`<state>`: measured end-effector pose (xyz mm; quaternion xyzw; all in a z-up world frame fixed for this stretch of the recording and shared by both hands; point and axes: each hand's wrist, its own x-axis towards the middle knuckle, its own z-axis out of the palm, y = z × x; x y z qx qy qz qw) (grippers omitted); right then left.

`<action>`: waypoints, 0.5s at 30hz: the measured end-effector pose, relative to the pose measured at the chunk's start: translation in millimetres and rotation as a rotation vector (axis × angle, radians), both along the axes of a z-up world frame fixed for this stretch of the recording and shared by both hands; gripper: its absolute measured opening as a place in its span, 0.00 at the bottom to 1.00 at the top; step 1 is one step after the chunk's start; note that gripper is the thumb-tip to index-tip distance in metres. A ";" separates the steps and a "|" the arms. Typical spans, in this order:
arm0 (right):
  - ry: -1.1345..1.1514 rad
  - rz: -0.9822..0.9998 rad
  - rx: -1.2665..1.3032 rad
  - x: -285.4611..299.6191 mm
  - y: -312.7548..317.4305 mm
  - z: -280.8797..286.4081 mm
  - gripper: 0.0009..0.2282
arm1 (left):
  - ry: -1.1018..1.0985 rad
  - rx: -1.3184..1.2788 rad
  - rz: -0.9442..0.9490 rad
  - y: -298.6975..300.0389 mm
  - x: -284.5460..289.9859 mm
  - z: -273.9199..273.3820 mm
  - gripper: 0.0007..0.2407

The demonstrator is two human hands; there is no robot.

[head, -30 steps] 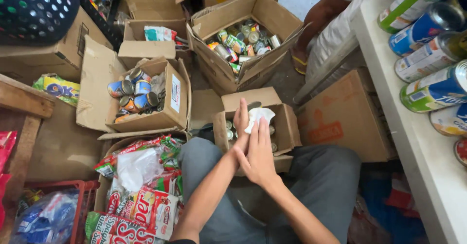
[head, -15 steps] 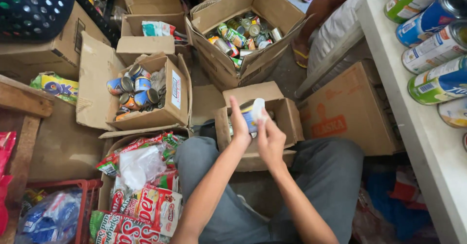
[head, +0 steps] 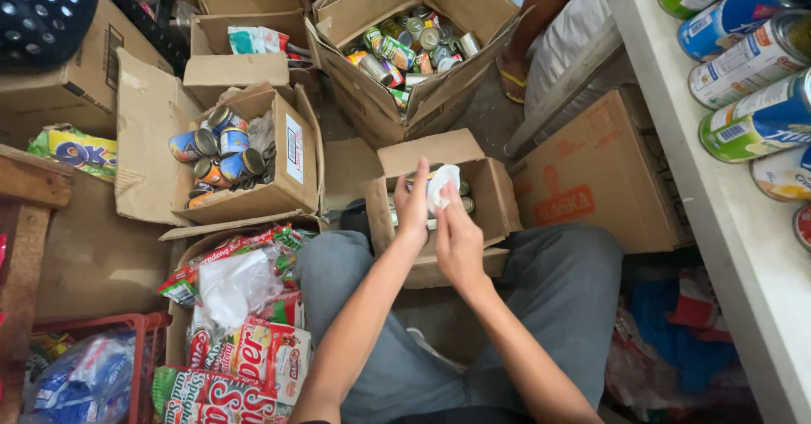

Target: Wiping individual canned goods with a cloth and organizing them into cardboard boxes

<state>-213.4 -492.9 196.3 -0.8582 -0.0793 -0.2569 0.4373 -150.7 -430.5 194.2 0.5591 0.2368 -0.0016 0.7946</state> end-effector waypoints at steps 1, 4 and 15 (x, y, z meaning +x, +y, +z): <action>0.000 -0.001 0.002 5.2 -5.4 -4.9 0.12 | 0.000 0.002 -0.001 -2.9 -5.8 9.3 0.40; 0.248 -0.106 0.139 20.8 -18.7 -14.3 0.17 | 0.059 0.066 -0.182 -10.5 -12.6 6.2 0.46; -0.082 0.006 0.036 6.9 -25.1 -42.7 0.13 | -0.027 -0.073 -0.049 -1.6 -6.0 -10.9 0.35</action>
